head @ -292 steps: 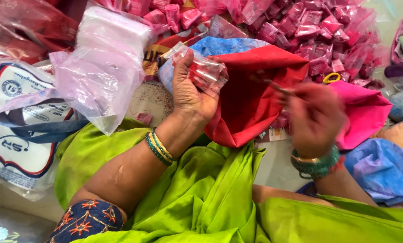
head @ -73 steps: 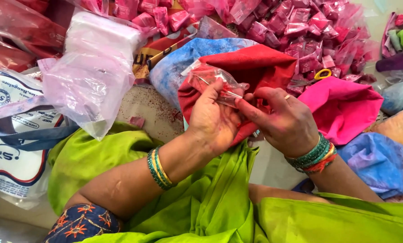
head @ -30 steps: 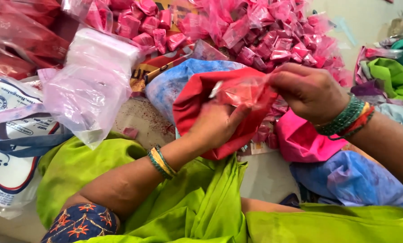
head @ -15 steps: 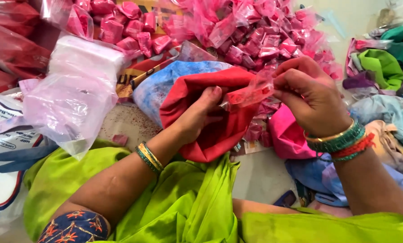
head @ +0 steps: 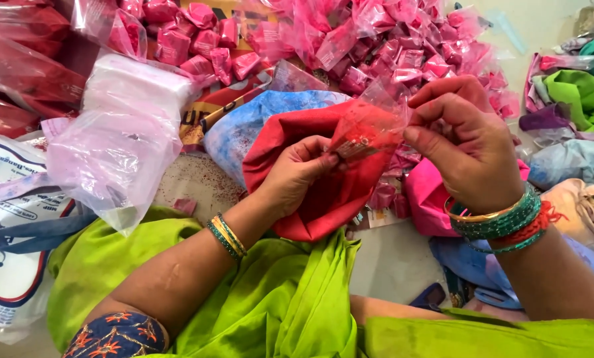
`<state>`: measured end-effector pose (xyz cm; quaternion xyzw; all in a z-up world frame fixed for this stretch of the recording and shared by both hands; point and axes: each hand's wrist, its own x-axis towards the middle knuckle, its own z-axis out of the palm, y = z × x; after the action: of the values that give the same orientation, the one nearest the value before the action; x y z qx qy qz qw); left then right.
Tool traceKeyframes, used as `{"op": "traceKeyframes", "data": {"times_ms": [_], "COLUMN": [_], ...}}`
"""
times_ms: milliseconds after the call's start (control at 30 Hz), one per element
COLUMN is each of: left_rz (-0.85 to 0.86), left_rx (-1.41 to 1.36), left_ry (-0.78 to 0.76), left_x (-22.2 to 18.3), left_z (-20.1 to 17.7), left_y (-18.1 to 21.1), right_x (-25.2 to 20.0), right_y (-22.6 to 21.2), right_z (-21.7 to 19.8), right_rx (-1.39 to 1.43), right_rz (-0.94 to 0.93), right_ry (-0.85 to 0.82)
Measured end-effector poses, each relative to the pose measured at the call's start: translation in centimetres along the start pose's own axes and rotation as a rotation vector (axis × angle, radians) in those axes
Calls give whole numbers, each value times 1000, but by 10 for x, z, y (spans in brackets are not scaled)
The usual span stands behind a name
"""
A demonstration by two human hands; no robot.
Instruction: The person fills small plastic bags with red powder using a spoon.
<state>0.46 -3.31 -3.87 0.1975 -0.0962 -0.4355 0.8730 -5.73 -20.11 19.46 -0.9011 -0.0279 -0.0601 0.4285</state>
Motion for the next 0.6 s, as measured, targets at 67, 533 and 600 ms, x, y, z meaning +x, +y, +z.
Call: {"op": "traceKeyframes", "data": {"times_ms": [67,533,600], "left_rz": [32,-207,-271], "left_rx": [46,-606,-713], "left_ry": [30,-57,-119], "left_x": [0,-12,-10], "left_z": [-8,15,-7], "left_y": [-5,20,8], "right_x": [-1,4,3], "right_y": [-12,-17,-15], "right_z": [-1,-2,-8], "right_rx": [-127,-300,-337], "right_rz": [-49,-323,-394], "right_ry": [1,-338,-437]}}
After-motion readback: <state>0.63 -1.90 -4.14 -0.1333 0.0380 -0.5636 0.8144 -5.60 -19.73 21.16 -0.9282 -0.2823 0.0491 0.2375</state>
